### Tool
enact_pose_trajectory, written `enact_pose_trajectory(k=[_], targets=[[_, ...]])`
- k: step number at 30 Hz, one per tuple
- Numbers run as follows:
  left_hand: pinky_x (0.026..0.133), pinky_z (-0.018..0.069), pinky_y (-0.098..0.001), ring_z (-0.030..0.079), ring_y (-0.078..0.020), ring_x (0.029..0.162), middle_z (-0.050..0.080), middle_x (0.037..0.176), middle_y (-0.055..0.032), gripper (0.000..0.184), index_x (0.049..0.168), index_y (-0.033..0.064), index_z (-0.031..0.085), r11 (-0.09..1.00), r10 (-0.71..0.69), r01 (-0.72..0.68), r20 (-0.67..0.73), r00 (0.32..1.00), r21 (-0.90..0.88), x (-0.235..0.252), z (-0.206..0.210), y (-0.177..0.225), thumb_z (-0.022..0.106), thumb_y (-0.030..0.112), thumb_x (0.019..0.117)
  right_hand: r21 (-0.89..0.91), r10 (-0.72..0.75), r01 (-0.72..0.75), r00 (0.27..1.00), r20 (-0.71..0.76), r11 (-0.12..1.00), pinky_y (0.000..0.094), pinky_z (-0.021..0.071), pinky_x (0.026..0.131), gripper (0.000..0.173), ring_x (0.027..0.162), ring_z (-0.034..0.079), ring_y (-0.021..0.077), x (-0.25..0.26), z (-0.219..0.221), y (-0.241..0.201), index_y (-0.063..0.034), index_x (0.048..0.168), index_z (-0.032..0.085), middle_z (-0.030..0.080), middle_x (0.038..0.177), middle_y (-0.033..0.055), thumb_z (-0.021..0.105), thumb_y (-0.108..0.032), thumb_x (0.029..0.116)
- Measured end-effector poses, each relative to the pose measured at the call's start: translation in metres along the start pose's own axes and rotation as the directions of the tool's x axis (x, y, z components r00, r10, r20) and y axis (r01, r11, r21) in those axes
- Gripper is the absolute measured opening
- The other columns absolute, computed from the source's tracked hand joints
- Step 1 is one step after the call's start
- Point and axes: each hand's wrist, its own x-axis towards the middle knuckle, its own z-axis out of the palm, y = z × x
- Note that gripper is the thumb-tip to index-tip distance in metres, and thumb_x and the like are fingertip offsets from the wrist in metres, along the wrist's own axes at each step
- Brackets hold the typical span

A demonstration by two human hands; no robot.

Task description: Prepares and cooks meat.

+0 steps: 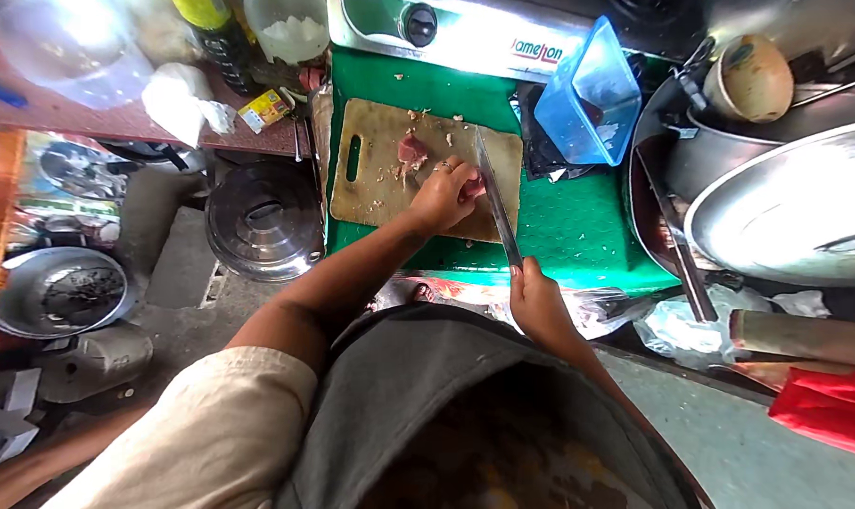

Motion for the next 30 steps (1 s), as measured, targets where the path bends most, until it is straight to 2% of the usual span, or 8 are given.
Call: enact_pose_trajectory(k=[9,11,14,17,20,22,25,30], targets=[[0.093,0.0556,-0.0449,0.068,-0.0317,0.104,0.067,0.113,-0.0202,0.027,0.107,-0.0023,0.07,0.998,0.056,-0.057,-0.021,0.998,-0.025,0.002,0.002,-0.011,0.076,0.012,0.0847,-0.022,0.039,-0.037,0.994,0.107,0.999,0.0488,0.0552,0.076,0.028,0.083,0.07,0.0352,0.012,-0.002,-0.008,0.0047,0.116,0.052,0.064,0.083,0.0203,0.036,-0.018,0.1126],[0.093,0.056,-0.0427,0.068,-0.0299,0.105,0.068,0.114,-0.0189,0.025,0.104,-0.0011,0.07,0.998,0.064,-0.064,-0.003,0.998,-0.027,0.002,0.002,-0.013,0.076,0.014,0.0864,-0.04,0.015,-0.013,0.999,0.046,0.999,0.0519,0.0572,0.068,0.026,0.077,0.07,0.0368,0.024,0.006,-0.005,0.0033,0.116,0.052,0.064,0.08,0.0198,0.039,-0.019,0.1121],[0.094,0.0556,-0.0447,0.068,-0.0313,0.106,0.068,0.115,-0.0196,0.026,0.105,-0.0009,0.07,0.998,0.065,-0.065,0.023,0.998,-0.02,0.003,0.003,-0.014,0.075,0.014,0.0847,-0.064,0.041,-0.04,0.999,0.011,0.997,0.0572,0.058,0.072,0.031,0.084,0.072,0.0428,0.049,0.008,-0.021,0.0056,0.127,0.051,0.068,0.088,0.0251,0.041,-0.019,0.1117],[0.094,0.0552,-0.0456,0.068,-0.0325,0.105,0.069,0.114,-0.02,0.029,0.106,-0.0022,0.07,0.998,0.056,-0.056,0.02,0.998,-0.002,0.004,0.002,-0.015,0.075,0.015,0.0839,-0.07,0.079,-0.075,0.996,0.052,0.995,0.0578,0.0571,0.083,0.035,0.099,0.071,0.0449,0.079,0.0,-0.046,0.0052,0.135,0.047,0.068,0.104,0.0289,0.037,-0.02,0.113],[0.095,0.0551,-0.0452,0.068,-0.0321,0.106,0.069,0.115,-0.0197,0.034,0.109,-0.0021,0.07,0.999,0.031,-0.031,0.026,0.999,0.019,0.006,0.004,-0.017,0.077,0.017,0.082,-0.071,0.063,-0.058,0.996,0.059,0.996,0.058,0.0566,0.086,0.039,0.104,0.07,0.0448,0.102,0.0,-0.052,0.0027,0.144,0.042,0.068,0.11,0.0291,0.036,-0.02,0.1129],[0.095,0.0547,-0.045,0.068,-0.0319,0.106,0.069,0.114,-0.0192,0.033,0.107,-0.0017,0.07,1.0,0.013,-0.014,0.026,1.0,0.026,0.008,0.005,-0.016,0.078,0.016,0.0807,-0.075,0.05,-0.046,0.997,0.058,0.996,0.0577,0.0568,0.086,0.039,0.103,0.07,0.0443,0.099,0.0,-0.049,0.003,0.145,0.042,0.068,0.109,0.029,0.038,-0.019,0.1126],[0.096,0.0547,-0.0455,0.067,-0.0308,0.107,0.068,0.116,-0.0176,0.033,0.11,0.0007,0.069,0.999,-0.041,0.041,0.044,0.998,0.0,0.01,0.002,-0.016,0.079,0.015,0.0821,-0.084,0.065,-0.059,0.995,0.079,0.995,0.0569,0.0579,0.079,0.031,0.093,0.071,0.0442,0.069,0.005,-0.035,0.0045,0.132,0.047,0.068,0.097,0.027,0.039,-0.018,0.1122],[0.095,0.0541,-0.0453,0.067,-0.0315,0.106,0.068,0.113,-0.0184,0.03,0.11,-0.0001,0.069,1.0,0.003,-0.002,0.081,0.997,-0.015,0.007,0.002,-0.012,0.076,0.013,0.0843,-0.114,0.132,-0.117,0.983,0.127,0.987,0.055,0.0568,0.084,0.034,0.098,0.071,0.043,0.055,0.011,-0.029,0.0068,0.135,0.046,0.068,0.098,0.0274,0.037,-0.017,0.1124]])
